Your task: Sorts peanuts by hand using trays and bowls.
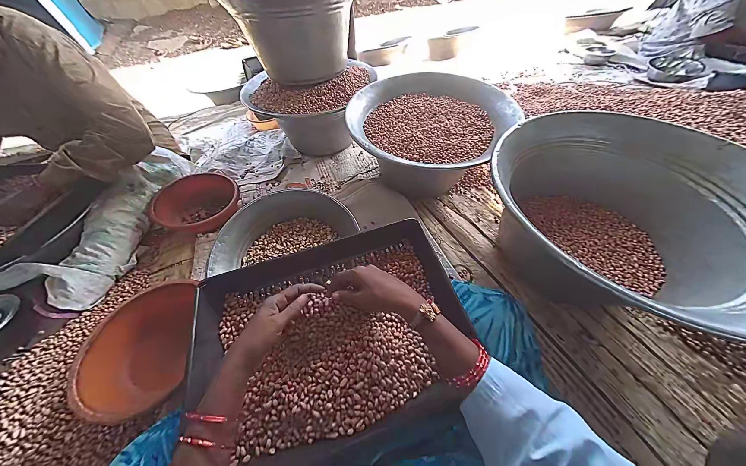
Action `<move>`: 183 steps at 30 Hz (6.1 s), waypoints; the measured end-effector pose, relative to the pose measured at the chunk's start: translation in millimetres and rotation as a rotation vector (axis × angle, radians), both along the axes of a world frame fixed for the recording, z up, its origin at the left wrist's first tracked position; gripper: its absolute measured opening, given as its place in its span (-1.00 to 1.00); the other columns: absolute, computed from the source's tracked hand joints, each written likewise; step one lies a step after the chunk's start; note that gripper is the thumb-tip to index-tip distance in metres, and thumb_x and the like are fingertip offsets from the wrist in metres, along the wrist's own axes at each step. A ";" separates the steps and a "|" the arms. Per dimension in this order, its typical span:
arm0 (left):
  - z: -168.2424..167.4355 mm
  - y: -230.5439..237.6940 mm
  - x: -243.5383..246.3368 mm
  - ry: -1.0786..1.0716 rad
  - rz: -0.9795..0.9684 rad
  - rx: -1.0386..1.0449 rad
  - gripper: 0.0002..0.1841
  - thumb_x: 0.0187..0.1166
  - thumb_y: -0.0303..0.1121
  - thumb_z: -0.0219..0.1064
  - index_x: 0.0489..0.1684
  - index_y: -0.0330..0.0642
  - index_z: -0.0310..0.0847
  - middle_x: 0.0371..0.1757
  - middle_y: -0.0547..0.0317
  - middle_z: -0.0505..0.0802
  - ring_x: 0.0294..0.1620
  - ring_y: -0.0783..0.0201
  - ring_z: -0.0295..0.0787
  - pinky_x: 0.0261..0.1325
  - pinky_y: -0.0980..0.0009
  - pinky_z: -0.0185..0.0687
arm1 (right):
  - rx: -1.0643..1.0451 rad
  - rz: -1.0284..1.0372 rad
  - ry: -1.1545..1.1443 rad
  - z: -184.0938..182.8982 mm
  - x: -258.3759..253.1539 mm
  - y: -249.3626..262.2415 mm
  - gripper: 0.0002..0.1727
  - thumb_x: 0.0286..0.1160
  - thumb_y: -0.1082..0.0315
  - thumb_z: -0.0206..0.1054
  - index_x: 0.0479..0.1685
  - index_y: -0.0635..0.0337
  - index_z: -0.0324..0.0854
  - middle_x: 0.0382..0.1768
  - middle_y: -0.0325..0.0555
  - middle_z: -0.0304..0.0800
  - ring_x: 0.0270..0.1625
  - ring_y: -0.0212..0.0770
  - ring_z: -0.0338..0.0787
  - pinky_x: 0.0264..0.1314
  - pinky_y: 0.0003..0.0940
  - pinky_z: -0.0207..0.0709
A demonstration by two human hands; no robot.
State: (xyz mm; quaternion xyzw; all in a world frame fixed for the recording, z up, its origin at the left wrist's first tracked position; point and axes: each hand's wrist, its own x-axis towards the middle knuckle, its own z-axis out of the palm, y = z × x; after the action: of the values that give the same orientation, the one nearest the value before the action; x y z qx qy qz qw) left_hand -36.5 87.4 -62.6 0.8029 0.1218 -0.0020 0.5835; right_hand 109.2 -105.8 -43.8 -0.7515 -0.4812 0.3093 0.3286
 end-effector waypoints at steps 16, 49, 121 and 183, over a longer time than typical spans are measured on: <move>-3.7 -70.8 -45.3 -0.212 0.115 0.972 -0.81 0.23 -0.54 0.60 -0.25 -0.10 0.94 -0.22 -0.07 0.88 -0.11 -0.20 0.85 -0.14 -0.15 0.75 | -0.134 -0.371 -0.220 12.3 -43.9 -78.4 -0.72 0.72 0.22 0.24 0.12 0.09 0.82 -0.06 -0.02 0.92 0.06 0.02 0.87 0.13 0.15 0.60; 6.6 -54.1 2.3 0.102 0.156 0.770 -0.80 0.65 -0.34 0.40 0.05 -0.21 0.86 -0.05 -0.14 0.89 -0.07 -0.10 0.81 0.16 -0.08 0.63 | -0.258 -0.240 -0.335 -13.8 -59.6 -51.2 -0.72 0.69 0.29 0.21 0.13 0.15 0.80 0.09 0.14 0.85 0.20 0.17 0.82 0.17 0.18 0.59; -29.3 -65.5 -103.0 -0.138 0.178 0.702 -0.79 0.40 -0.51 0.45 -0.10 -0.11 0.92 -0.18 0.07 0.96 -0.45 0.14 0.79 -0.29 0.08 0.71 | -0.150 -0.070 -0.305 -9.5 -94.3 -31.6 -0.73 0.70 0.31 0.22 0.14 0.21 0.75 -0.01 0.18 0.87 0.10 0.21 0.85 0.10 0.22 0.60; 27.6 -6.5 -61.6 -0.155 0.088 0.664 -0.42 0.47 -0.54 0.10 0.58 -0.18 0.54 0.60 -0.07 0.64 0.61 -0.09 0.57 0.54 -0.17 0.46 | 0.185 -0.305 -0.244 23.4 -48.3 -54.6 -0.35 0.43 0.70 0.11 0.53 0.03 0.59 0.56 0.04 0.61 0.40 0.05 0.76 0.29 0.05 0.65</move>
State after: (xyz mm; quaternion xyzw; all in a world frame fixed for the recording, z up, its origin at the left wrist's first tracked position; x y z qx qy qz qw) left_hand -98.1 80.9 -35.1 0.9408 0.1057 0.1242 0.2972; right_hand 60.9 -160.5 -20.4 -0.8141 -0.4243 0.1172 0.3787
